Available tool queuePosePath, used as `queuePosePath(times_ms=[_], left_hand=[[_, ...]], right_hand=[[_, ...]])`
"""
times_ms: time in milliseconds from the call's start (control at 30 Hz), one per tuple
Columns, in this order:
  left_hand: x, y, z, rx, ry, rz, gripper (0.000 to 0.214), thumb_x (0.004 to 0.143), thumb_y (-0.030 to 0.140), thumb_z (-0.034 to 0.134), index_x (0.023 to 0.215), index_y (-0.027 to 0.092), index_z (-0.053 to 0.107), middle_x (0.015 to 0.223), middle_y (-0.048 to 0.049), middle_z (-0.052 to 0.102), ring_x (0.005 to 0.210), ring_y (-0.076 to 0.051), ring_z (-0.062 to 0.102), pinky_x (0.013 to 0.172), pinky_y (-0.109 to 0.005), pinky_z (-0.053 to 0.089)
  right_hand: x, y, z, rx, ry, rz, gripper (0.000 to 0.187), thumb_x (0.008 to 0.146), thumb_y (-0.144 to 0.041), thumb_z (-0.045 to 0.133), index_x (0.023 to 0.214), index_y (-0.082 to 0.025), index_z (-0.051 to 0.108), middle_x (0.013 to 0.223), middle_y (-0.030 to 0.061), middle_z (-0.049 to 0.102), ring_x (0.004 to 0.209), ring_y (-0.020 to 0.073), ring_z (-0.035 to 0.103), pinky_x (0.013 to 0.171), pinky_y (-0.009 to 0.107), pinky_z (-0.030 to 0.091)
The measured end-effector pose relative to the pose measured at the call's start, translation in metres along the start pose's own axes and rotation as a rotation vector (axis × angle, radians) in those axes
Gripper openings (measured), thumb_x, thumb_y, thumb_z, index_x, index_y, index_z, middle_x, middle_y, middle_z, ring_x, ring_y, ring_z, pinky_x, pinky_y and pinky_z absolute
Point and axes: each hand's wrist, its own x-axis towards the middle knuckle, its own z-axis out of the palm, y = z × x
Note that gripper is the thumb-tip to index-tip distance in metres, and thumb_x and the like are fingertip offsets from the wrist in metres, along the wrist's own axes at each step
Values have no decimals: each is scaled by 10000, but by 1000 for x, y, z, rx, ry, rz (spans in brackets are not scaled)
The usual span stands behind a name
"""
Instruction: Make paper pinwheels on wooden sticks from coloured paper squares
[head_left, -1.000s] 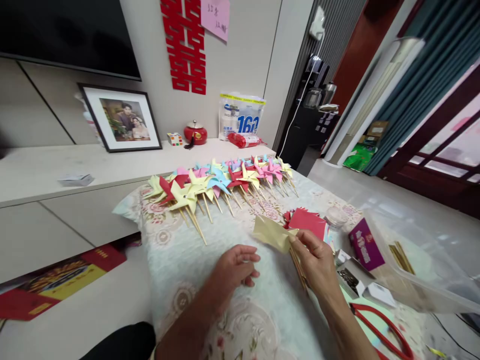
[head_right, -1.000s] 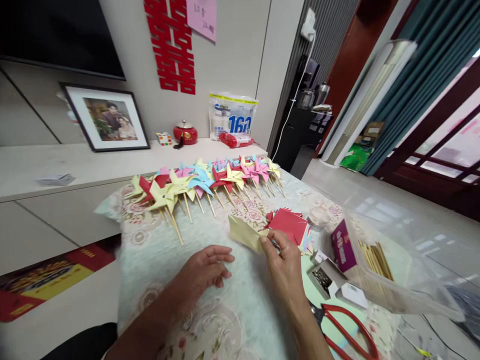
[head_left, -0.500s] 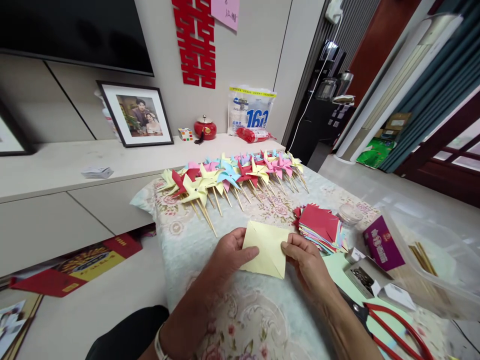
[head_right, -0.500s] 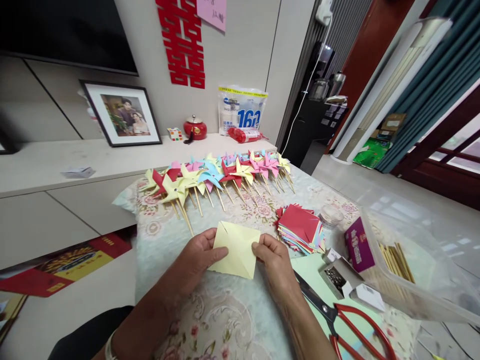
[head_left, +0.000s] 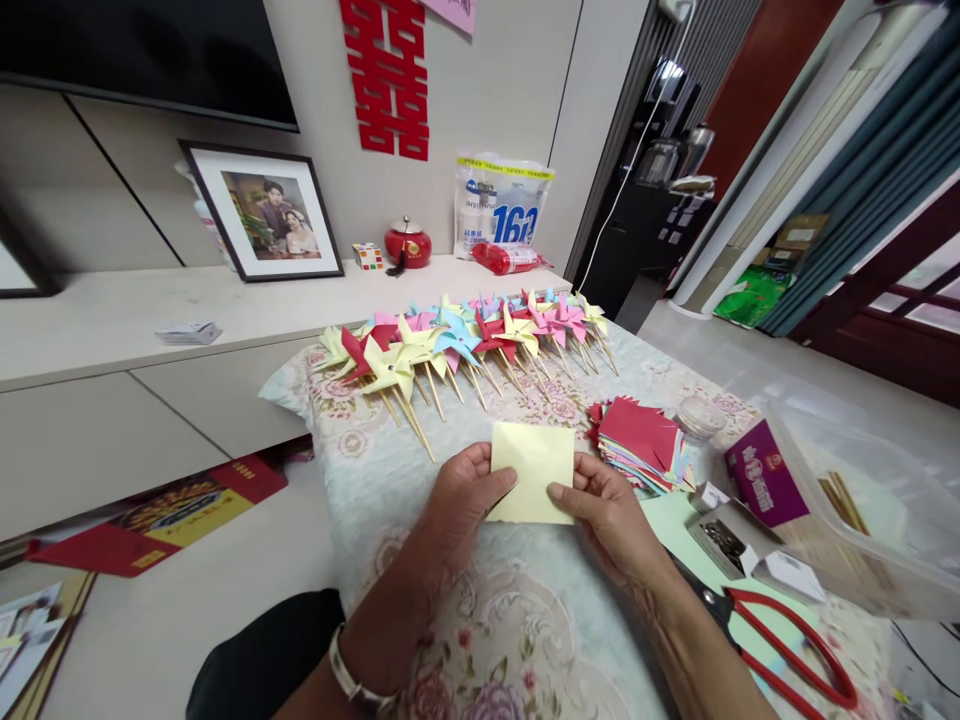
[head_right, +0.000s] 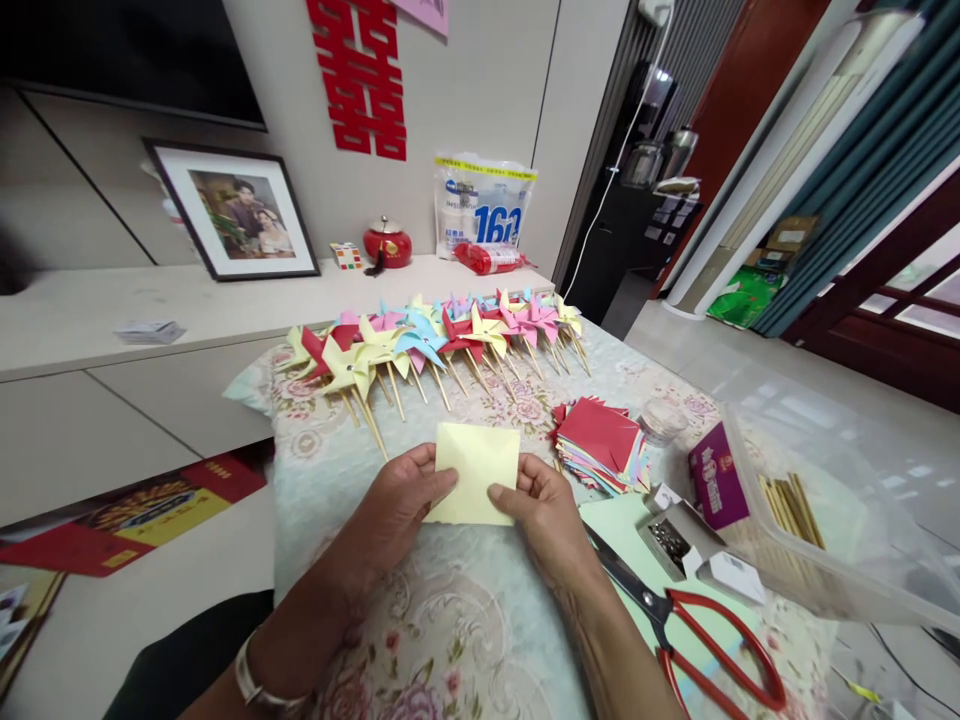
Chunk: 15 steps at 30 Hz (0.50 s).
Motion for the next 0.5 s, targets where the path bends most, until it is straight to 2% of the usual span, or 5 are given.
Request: queuePosePath(times_ms=[133,300,367,500], left_hand=[[-2,2,2,32,7,-10,339,694,326,775,937,130,643,789,-55,730,696,-189,657,669,-300,505],[0,3,-1,128,22,-29,321,759,466,699,873,175,626,794,-34,686,691,-171,597,573,-264,457],[0,2,-2,153,-7,-22,342,729,434,732,916,167,629,824,-46,702,688,-164,595,573,-259,443],[2,-2,-5,236,-16,-7,359,667,266,773,974,139,638,840,-66,736,646,-142,596,583,-251,417]], right_hand=[[1,-2,0,1,79,-37,404,608,-278,882,966,-189,719,906,75,807,776,245,744,769,371,546],[3,-3,-2,-17,151,-90,411,598,-289,879,963,-187,719,925,81,807,783,249,739,736,355,546],[4,-2,-2,-16,147,-101,407,604,-290,874,966,-191,715,927,73,807,773,242,736,722,348,548],[5,0,-2,-26,138,-119,366,624,-314,862,938,-202,710,891,54,804,736,235,727,701,352,553]])
